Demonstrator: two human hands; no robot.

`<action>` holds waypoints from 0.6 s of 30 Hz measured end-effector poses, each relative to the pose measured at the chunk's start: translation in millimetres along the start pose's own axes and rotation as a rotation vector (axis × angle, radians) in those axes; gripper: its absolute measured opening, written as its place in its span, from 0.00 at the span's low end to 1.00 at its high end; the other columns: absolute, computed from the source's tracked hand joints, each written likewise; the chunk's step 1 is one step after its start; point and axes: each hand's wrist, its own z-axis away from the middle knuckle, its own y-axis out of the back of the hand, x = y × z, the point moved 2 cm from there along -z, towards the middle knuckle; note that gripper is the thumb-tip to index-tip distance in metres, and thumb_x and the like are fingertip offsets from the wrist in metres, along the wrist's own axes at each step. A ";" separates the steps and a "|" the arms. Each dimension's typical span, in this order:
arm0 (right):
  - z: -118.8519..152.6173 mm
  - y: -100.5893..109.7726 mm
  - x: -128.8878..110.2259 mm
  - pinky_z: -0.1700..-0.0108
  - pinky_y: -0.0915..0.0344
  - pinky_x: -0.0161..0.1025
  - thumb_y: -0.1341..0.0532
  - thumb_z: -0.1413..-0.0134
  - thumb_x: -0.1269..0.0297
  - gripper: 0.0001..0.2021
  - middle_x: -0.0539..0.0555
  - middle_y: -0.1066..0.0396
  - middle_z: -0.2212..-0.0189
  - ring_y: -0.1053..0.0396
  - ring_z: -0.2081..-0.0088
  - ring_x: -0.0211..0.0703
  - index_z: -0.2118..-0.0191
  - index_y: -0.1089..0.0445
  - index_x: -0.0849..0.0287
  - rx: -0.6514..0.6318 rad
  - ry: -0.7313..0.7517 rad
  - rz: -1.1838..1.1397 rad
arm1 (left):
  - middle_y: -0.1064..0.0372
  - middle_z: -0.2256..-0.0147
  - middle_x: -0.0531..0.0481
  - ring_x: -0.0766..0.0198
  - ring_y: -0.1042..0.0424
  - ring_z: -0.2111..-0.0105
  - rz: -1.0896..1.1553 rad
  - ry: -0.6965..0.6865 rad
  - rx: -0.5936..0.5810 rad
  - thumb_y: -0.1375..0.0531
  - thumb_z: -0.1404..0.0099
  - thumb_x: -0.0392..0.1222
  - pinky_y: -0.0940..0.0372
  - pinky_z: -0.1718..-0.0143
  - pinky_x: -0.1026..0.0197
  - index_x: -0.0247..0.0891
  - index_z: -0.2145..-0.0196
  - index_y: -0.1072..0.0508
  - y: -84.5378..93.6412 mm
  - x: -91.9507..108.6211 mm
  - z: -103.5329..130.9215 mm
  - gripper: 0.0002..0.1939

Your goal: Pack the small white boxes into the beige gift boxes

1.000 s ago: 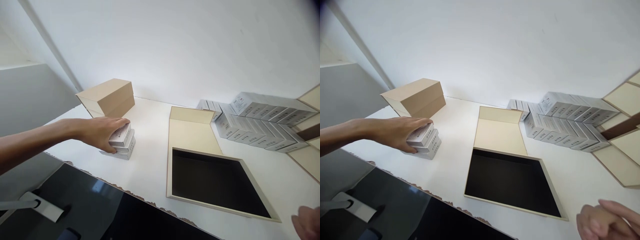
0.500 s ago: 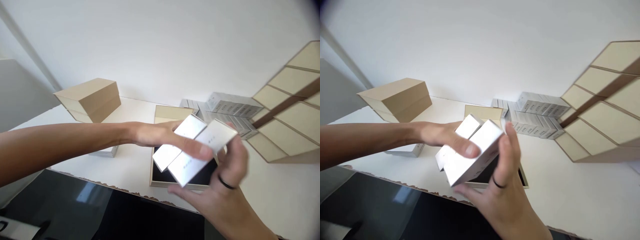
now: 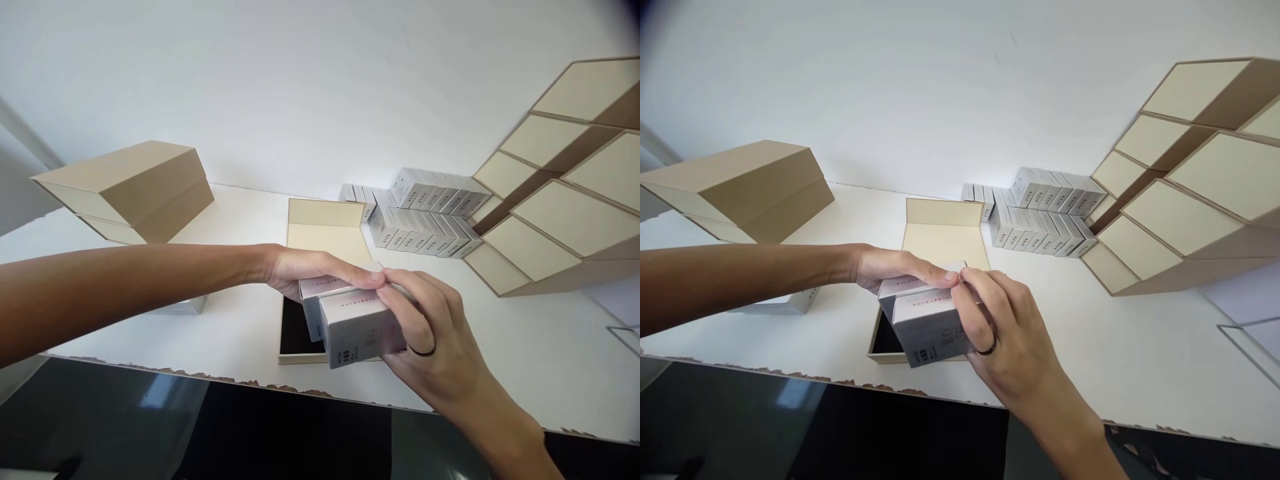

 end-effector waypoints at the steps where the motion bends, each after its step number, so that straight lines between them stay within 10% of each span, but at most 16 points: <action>1: -0.1 -2.4 0.2 0.51 0.28 0.57 0.35 0.57 0.86 0.30 0.70 0.32 0.50 0.34 0.48 0.60 0.45 0.38 0.72 -0.002 -0.006 -0.004 | 0.22 0.60 0.47 0.55 0.22 0.58 0.000 0.017 0.005 0.40 0.35 0.60 0.25 0.56 0.53 0.40 0.52 0.24 1.5 0.2 1.9 0.24; 9: 4.5 -12.2 5.7 0.55 0.29 0.59 0.32 0.54 0.77 0.30 0.73 0.32 0.52 0.32 0.51 0.63 0.44 0.40 0.72 -0.033 -0.092 -0.073 | 0.26 0.49 0.49 0.53 0.27 0.48 -0.135 -0.042 -0.013 0.29 0.45 0.56 0.30 0.48 0.53 0.45 0.47 0.28 15.8 5.3 22.5 0.30; 18: 13.7 -16.4 6.0 0.47 0.31 0.64 0.31 0.54 0.69 0.37 0.69 0.33 0.49 0.32 0.48 0.61 0.38 0.45 0.65 -0.114 -0.275 -0.343 | 0.25 0.57 0.49 0.51 0.24 0.56 -0.422 -0.109 0.363 0.21 0.58 0.42 0.28 0.56 0.50 0.51 0.38 0.49 -5.0 -1.4 47.3 0.56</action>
